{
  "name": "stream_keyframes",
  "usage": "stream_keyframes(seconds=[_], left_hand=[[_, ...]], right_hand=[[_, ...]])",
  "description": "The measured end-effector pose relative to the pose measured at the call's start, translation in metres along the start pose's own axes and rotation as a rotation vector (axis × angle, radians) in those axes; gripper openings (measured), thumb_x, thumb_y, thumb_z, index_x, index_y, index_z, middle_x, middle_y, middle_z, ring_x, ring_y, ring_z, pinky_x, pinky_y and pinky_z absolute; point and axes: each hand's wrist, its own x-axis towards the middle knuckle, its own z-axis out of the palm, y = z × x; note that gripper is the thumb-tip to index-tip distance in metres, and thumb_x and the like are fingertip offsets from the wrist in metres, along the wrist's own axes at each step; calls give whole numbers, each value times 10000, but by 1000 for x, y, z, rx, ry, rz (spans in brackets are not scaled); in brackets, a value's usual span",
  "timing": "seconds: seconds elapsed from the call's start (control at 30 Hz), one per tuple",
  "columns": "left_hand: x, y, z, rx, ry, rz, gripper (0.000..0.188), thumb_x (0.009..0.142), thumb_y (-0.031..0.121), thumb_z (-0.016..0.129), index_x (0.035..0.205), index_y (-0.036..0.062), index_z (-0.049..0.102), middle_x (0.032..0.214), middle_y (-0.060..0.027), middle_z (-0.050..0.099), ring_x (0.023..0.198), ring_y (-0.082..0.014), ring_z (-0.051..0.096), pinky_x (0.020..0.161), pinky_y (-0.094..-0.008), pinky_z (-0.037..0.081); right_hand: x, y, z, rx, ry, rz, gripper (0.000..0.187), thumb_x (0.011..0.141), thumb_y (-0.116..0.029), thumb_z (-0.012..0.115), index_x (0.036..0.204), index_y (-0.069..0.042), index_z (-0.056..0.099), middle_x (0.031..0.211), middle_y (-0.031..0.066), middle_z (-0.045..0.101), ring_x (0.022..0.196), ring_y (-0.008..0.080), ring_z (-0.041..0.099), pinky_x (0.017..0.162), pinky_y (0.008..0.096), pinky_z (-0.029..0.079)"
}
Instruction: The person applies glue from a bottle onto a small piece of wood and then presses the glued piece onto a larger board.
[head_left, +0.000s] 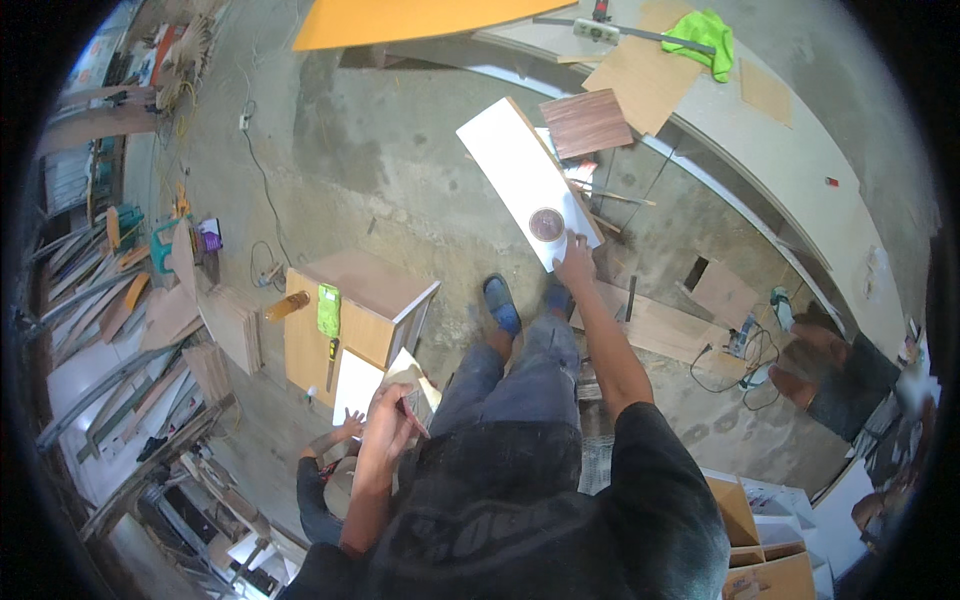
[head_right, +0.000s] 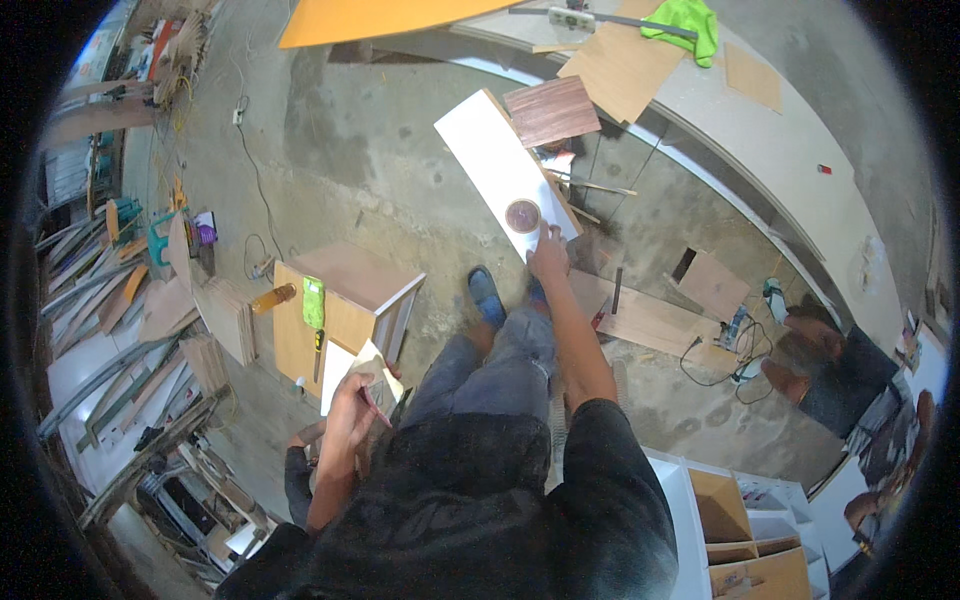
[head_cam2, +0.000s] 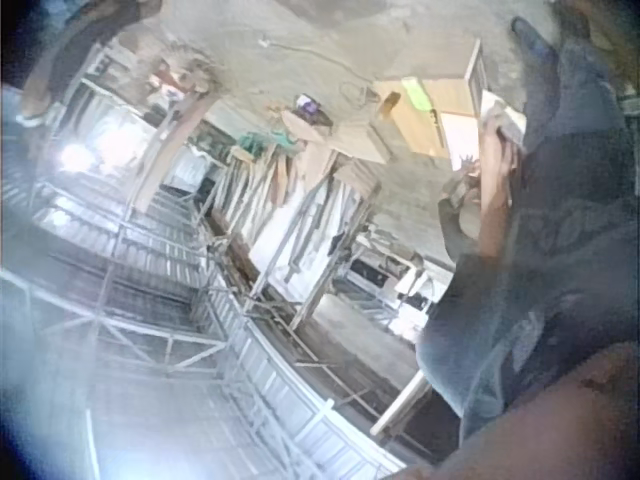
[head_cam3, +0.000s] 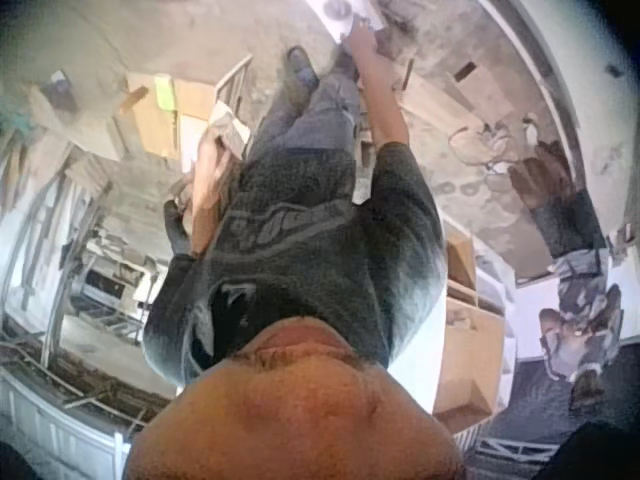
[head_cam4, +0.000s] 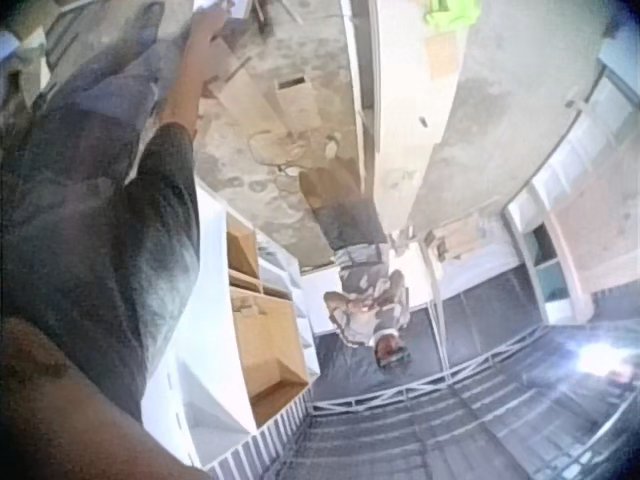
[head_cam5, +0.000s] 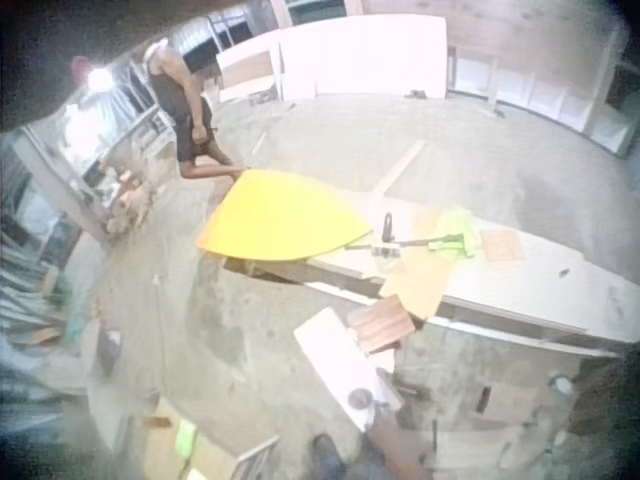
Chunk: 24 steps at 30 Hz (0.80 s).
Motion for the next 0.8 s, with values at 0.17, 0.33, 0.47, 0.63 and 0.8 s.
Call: stream_keyframes(seconds=[0.17,0.33,0.47,0.63,0.8], left_hand=[[21,-35,-6,-101,60,-15,455,871,172,510,1272,-43,526,1173,-180,633,1101,-298,625,955,-442,508],[44,-54,-13,-125,-11,-34,457,877,217,510,1253,-39,548,1127,-173,662,1056,-288,657,950,-405,508],[20,-41,0,-315,-53,18,465,891,176,521,1275,-86,533,1146,-209,659,1079,-302,652,969,-397,509],[-1,-3,0,-406,-117,161,371,908,89,519,1224,-101,553,1142,-217,660,1063,-306,658,974,-414,518],[-11,68,1,-496,-234,342,323,903,44,542,1193,-95,562,1129,-196,657,1045,-299,660,939,-410,536]], right_hand=[[60,-38,9,-159,50,-201,958,781,-201,781,1559,-180,222,1528,182,322,1246,453,496,991,516,505],[82,-15,45,-250,176,-367,715,883,-203,636,1532,-173,338,1423,243,440,1124,494,551,967,536,475],[40,-28,32,-242,81,-405,981,739,-252,773,1547,-83,243,1381,303,437,1160,470,546,969,542,460],[-18,-40,-12,-132,-67,-154,1070,648,-358,842,1511,-75,276,1264,284,500,1161,454,537,997,538,450],[-55,-32,-64,-76,21,60,1081,640,-443,836,1487,-63,282,1300,348,455,1164,485,546,991,533,467]])
